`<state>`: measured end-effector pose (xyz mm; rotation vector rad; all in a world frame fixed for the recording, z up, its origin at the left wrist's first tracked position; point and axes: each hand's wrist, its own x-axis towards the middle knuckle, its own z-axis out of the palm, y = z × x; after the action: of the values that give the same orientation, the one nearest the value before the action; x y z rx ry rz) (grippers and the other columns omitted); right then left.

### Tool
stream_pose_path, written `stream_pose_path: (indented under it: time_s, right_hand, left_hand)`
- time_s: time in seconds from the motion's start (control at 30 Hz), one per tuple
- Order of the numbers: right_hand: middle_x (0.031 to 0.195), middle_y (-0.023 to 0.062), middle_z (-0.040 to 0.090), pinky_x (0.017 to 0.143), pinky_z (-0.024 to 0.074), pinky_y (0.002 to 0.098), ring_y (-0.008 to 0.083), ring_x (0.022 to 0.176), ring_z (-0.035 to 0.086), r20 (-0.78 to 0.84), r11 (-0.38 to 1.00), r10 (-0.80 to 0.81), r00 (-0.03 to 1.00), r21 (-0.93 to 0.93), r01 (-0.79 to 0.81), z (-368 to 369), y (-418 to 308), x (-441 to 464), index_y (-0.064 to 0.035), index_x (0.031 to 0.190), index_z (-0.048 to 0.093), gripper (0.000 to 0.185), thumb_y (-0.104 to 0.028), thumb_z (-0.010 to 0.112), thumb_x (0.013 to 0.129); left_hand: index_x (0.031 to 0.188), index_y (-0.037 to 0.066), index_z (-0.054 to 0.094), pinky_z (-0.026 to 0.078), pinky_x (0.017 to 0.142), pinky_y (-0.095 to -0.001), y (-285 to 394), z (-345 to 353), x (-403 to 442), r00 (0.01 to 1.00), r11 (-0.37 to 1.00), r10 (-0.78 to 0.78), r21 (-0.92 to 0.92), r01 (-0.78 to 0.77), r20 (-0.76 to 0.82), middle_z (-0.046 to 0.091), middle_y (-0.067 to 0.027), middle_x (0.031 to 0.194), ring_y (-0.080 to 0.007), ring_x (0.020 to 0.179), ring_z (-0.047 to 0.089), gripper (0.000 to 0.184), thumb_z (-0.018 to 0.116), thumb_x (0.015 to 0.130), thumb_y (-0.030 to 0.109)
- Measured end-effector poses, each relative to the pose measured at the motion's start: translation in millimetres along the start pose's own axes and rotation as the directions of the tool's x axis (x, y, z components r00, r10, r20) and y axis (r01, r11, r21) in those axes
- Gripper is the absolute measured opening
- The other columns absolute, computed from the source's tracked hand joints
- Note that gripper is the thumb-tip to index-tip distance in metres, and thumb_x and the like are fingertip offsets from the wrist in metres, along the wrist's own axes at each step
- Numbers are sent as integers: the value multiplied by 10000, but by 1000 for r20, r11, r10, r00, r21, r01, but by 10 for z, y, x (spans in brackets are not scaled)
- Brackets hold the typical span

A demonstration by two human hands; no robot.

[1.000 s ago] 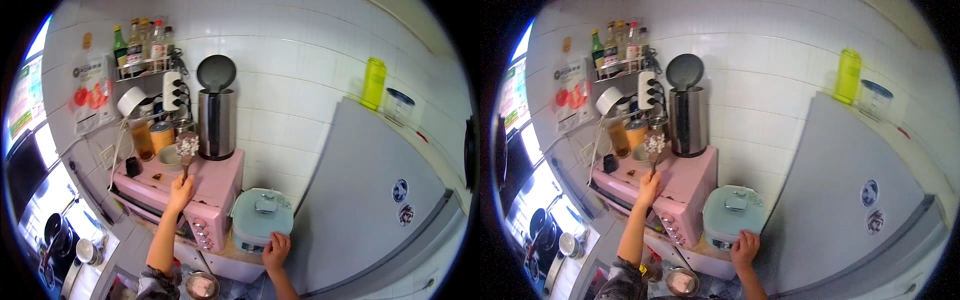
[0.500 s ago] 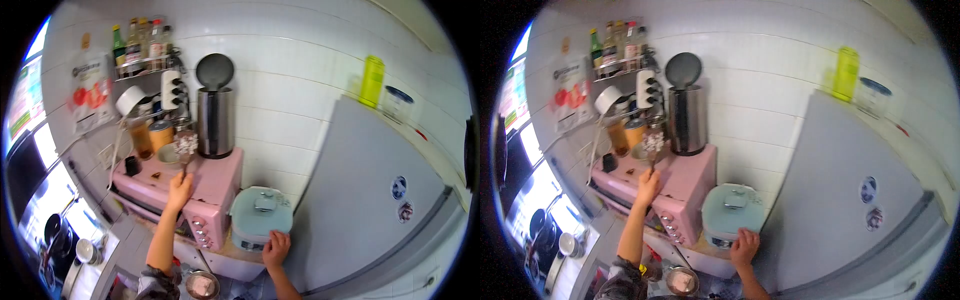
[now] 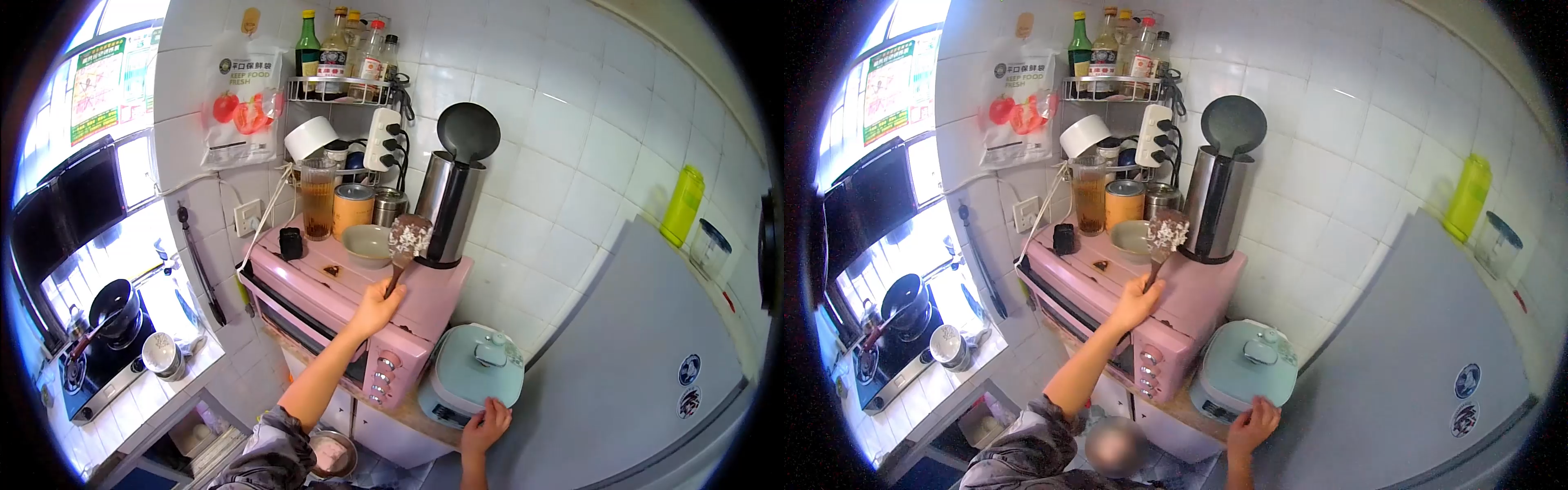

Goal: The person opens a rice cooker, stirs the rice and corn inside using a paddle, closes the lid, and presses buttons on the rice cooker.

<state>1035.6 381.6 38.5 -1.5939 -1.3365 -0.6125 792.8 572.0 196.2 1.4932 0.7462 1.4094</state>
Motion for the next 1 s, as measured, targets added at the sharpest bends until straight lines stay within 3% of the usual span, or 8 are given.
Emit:
stream_pose_path:
  time_s: [0.1,0.23,0.57,0.73,0.8,0.87,0.93,1.0]
  right_hand:
    - [1033,145,551,980,291,543,334,1046,495,-21,999,31,999,-18,-32,40,-28,-24,-33,1025,584,338,22,502,702]
    - [1053,159,547,1002,273,540,354,1058,481,-30,996,79,996,-32,-80,43,-113,-8,-8,1028,587,334,19,494,708]
    - [1100,171,544,1023,251,536,355,1085,471,-55,994,77,996,-79,-81,100,-147,-53,-2,1055,583,330,-48,444,760]
    - [1050,177,566,994,293,497,356,1035,494,-97,993,66,993,-91,-74,89,-248,-7,17,1017,594,303,-14,450,753]
    - [1036,177,573,975,317,480,353,1022,501,-63,997,25,998,-68,-29,143,-261,19,21,1011,598,301,-5,450,750]
    - [1024,176,584,921,364,446,341,1004,511,-143,995,38,989,-81,-50,184,-131,-31,30,992,610,295,28,451,743]
    - [1037,173,585,897,388,422,331,1005,513,-97,994,42,994,-92,-51,204,-103,-56,33,983,619,299,56,450,737]
    - [1060,184,578,926,347,474,361,1014,500,-114,993,55,992,-97,-66,203,-92,-45,34,1017,603,327,13,425,743]
  left_hand:
    - [705,47,479,295,454,-253,-17,-14,-2,998,992,66,110,-68,24,348,63,572,-46,542,325,253,545,898,197]
    - [719,34,481,310,462,-264,-1,-23,-5,998,993,43,108,-49,50,358,47,568,-56,546,336,242,541,894,189]
    - [746,-10,509,350,448,-340,4,-50,-8,969,947,242,207,-247,53,422,-81,521,-130,483,401,235,554,871,184]
    - [778,-18,523,396,478,-392,-147,-16,39,954,928,299,230,-294,13,503,-206,576,-256,477,503,245,560,844,215]
    - [820,-22,522,406,524,-366,-36,-46,9,983,960,175,209,-184,63,484,-184,625,-183,541,449,197,534,844,174]
    - [809,-21,518,414,525,-370,-136,-2,46,950,943,311,120,-311,19,500,-198,623,-207,531,476,208,541,841,183]
    - [793,-22,518,412,511,-377,-60,-31,17,946,933,325,160,-323,10,504,-196,600,-229,506,493,220,545,842,191]
    - [786,-20,521,407,500,-381,24,-76,-14,965,955,261,147,-259,7,503,-193,586,-236,489,492,226,549,843,197]
